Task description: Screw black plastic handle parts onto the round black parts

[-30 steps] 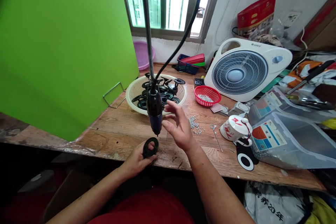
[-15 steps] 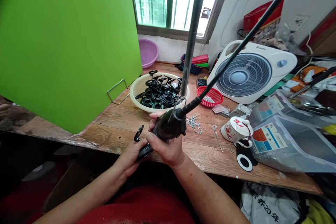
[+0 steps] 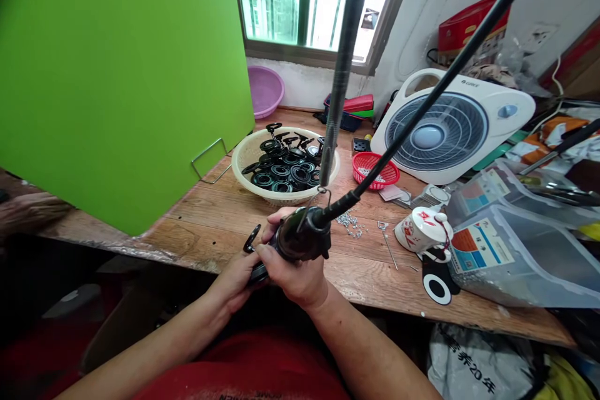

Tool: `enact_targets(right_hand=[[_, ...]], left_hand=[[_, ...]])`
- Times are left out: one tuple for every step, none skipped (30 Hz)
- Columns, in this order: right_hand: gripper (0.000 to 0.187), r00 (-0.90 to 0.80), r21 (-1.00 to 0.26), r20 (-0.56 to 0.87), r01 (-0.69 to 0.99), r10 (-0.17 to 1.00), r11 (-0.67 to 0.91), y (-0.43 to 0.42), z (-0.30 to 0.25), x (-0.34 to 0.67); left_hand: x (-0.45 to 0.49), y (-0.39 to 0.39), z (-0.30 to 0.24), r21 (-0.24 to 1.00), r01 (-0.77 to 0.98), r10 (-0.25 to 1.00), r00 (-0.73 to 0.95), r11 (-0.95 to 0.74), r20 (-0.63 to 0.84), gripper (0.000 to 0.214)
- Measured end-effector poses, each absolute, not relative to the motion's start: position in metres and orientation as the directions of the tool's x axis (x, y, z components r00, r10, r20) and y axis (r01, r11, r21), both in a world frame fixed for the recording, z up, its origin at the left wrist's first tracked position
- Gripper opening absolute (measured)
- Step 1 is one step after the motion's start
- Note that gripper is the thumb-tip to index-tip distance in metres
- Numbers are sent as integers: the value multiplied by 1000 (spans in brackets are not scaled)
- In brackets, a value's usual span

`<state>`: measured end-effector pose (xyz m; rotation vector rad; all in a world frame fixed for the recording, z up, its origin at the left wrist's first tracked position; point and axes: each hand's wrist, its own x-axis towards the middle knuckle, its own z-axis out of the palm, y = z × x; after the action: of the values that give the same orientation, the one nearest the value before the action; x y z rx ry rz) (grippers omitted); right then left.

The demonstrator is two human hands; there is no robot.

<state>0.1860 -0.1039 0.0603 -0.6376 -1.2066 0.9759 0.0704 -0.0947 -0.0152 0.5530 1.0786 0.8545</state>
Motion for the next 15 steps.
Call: enact_targets(right_hand=[[29, 42, -849, 461, -272, 887, 454, -105, 60, 186], [27, 33, -856, 451, -266, 892, 443, -105, 60, 186], [26, 27, -861, 446, -261, 895, 437, -106, 59, 187], [24, 29, -864, 443, -254, 896, 436, -106, 59, 187], [23, 43, -865, 441, -246, 896, 438, -106, 58, 188], [22, 56, -867, 437, -239, 898, 437, -107, 57, 188], [21, 60, -869, 432, -238, 900, 433, -107, 56, 187], [21, 49, -875, 421, -243, 906, 420, -109, 55, 187], [21, 34, -882, 403, -251, 914, 399, -110, 54, 186], [21, 20, -893, 377, -259, 926, 369, -112, 53, 184], [21, 14, -902, 345, -269, 938, 336, -113, 53, 182], [22, 19, -909, 310, -287, 950, 303, -115, 53, 180], [23, 25, -910, 279, -313, 960, 272, -115, 54, 179], [25, 7, -907, 253, -345, 967, 240, -115, 54, 180], [30, -45, -902, 237, -380, 970, 203, -114, 55, 182]], left_hand=[[71, -95, -15, 754, -339, 826, 228, 563, -515, 43], [72, -96, -14, 753, -350, 831, 241, 557, -502, 42], [72, -96, -14, 753, -358, 833, 253, 552, -491, 41], [73, -97, -14, 754, -357, 834, 256, 552, -489, 41], [73, -98, -14, 756, -347, 832, 247, 555, -497, 40], [73, -99, -15, 759, -331, 828, 232, 560, -510, 40], [72, -100, -15, 760, -307, 819, 230, 573, -525, 40], [71, -102, -16, 758, -281, 807, 248, 589, -536, 40], [69, -103, -17, 757, -260, 797, 282, 599, -534, 40], [67, -105, -17, 759, -249, 789, 333, 602, -517, 38], [65, -106, -17, 761, -242, 779, 389, 602, -492, 36], [62, -107, -16, 762, -235, 766, 440, 603, -470, 34], [58, -108, -15, 763, -218, 747, 480, 609, -460, 31], [53, -108, -13, 765, -180, 724, 510, 618, -464, 29], [46, -108, -11, 770, -117, 693, 535, 627, -482, 26]])
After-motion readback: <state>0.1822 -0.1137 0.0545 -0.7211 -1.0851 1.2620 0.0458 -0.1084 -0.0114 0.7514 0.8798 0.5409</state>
